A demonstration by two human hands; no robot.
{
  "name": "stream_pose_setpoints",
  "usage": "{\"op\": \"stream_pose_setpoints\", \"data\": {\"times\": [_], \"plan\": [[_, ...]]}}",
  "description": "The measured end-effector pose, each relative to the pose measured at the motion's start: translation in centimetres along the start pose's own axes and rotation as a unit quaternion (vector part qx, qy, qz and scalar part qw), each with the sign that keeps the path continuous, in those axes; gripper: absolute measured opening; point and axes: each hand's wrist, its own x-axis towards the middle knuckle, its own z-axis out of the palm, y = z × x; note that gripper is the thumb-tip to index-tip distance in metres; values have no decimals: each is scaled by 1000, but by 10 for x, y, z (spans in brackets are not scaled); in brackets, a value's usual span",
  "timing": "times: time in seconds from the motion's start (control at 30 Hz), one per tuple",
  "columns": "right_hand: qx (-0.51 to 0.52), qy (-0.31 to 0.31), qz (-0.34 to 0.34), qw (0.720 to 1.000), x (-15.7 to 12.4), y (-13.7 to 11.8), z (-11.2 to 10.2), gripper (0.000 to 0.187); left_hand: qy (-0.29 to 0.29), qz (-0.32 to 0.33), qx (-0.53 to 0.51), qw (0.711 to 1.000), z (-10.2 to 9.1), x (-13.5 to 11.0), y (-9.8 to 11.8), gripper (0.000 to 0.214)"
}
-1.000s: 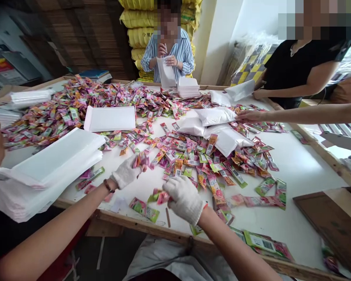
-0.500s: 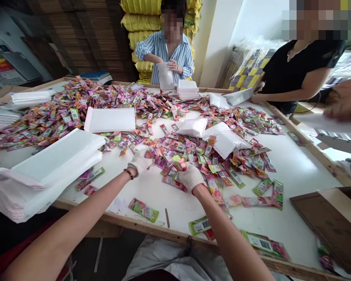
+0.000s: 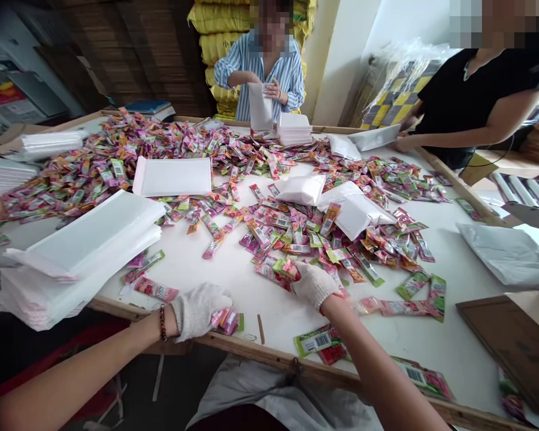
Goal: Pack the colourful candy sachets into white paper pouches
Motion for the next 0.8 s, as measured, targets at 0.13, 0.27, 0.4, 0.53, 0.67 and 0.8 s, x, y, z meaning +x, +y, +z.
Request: {"op": "stream_pose_setpoints", "data": {"times": [0.13, 0.27, 0.4, 0.53, 0.67, 0.8], "plan": [[102, 14, -55, 993, -8, -2, -13, 22, 127, 82, 5, 988, -7, 19, 6, 14], [151, 50, -21, 987, 10, -17, -23, 21, 207, 98, 51, 972, -6, 67, 20, 19], [62, 34, -2, 997, 33, -39, -12, 29, 218, 88, 92, 968, 6, 98, 31, 22], [-59, 3, -24, 998, 23, -50, 6, 31, 179, 26, 84, 980, 14, 73, 35, 24], [-101, 8, -91, 991, -3, -48, 9, 18, 89, -100, 13, 991, 9, 28, 29, 19], [-7, 60, -140, 988, 5, -54, -5, 19, 107, -126, -15, 986, -7, 16, -4, 21]]}}
